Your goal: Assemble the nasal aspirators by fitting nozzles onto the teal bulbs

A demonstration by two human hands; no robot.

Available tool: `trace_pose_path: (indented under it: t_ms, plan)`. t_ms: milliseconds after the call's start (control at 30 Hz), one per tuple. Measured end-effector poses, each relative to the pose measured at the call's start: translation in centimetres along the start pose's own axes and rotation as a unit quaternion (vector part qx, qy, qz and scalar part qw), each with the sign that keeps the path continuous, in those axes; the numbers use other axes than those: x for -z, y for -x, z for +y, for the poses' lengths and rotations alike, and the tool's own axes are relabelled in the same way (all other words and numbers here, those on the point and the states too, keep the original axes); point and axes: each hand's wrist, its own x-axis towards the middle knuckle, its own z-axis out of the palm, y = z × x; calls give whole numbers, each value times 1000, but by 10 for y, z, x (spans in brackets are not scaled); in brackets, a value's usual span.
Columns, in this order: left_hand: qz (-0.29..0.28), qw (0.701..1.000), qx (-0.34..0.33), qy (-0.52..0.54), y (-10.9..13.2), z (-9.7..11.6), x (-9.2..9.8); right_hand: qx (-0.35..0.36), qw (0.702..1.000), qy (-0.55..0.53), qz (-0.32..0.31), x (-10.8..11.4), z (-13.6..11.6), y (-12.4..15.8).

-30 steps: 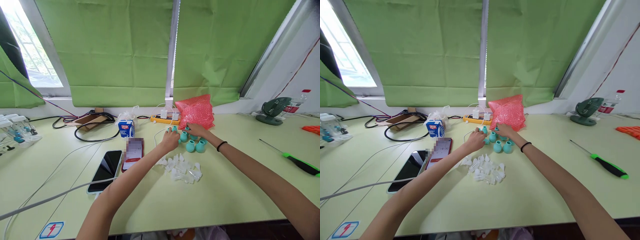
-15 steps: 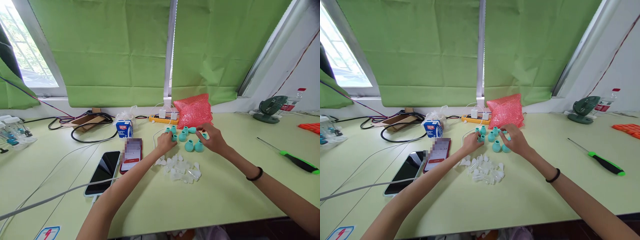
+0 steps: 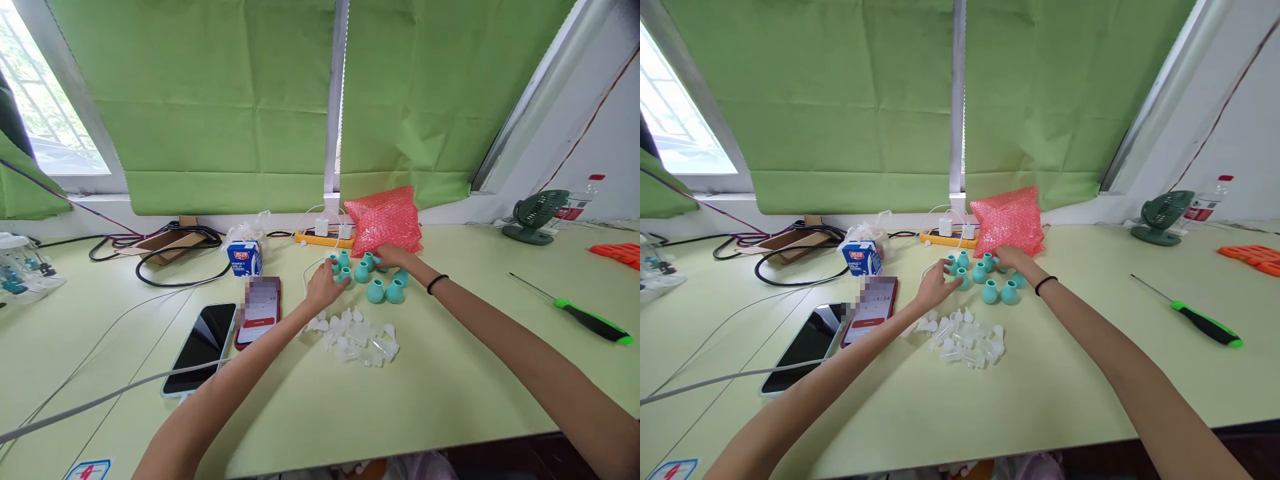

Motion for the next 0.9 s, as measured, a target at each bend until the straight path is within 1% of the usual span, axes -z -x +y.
trace_pose_path:
  t_ms: [67,133,167,200,267,333,367,433,533,600,633,667,700,733,767,800,833,867,900]
  plan:
    - [10,1000,-18,18,16,5,11,-22,1000,-1,-11,0,5,1]
    - [20,999,-39,31,38,6,21,-42,999,-1,-6,3,10,4]
    - [25,998,-53,36,50,6,24,-48,999,-4,2,5,13,6]
    - [29,995,-84,38,63,4,26,-50,999,-8,9,7,14,9]
    - [15,992,-121,18,85,-1,27,-42,999,-21,17,10,15,15]
    - [-20,991,-134,-18,103,-7,26,-27,999,-36,19,12,14,21]
    - [-46,988,-140,-37,109,-9,25,-23,999,-41,22,13,13,23]
    - [-74,985,-143,-69,115,-12,25,-24,998,-47,34,15,9,27]
    - [-98,982,-136,-92,114,-16,29,-46,995,-46,74,23,1,40]
    - [-110,979,-140,-95,112,-17,33,-57,988,-53,130,29,-9,61]
    - [-115,978,-145,-95,111,-17,35,-58,982,-60,168,31,-16,76]
    - [-121,977,-148,-95,111,-18,37,-47,962,-91,254,32,-25,95]
    - [-126,976,-149,-95,110,-19,38,-18,938,-122,323,31,-34,116]
    - [-131,976,-147,-94,110,-19,39,29,920,-148,362,28,-44,138]
    - [-137,975,-145,-93,109,-19,39,88,918,-163,350,24,-55,160]
    - [-143,975,-145,-93,108,-19,38,134,925,-172,311,17,-65,179]
    - [-148,974,-147,-94,108,-19,37,164,937,-174,256,9,-75,195]
    - [-153,971,-154,-96,107,-18,35,170,946,-171,216,1,-83,207]
    - [-158,969,-162,-100,106,-17,32,165,953,-170,188,-8,-90,215]
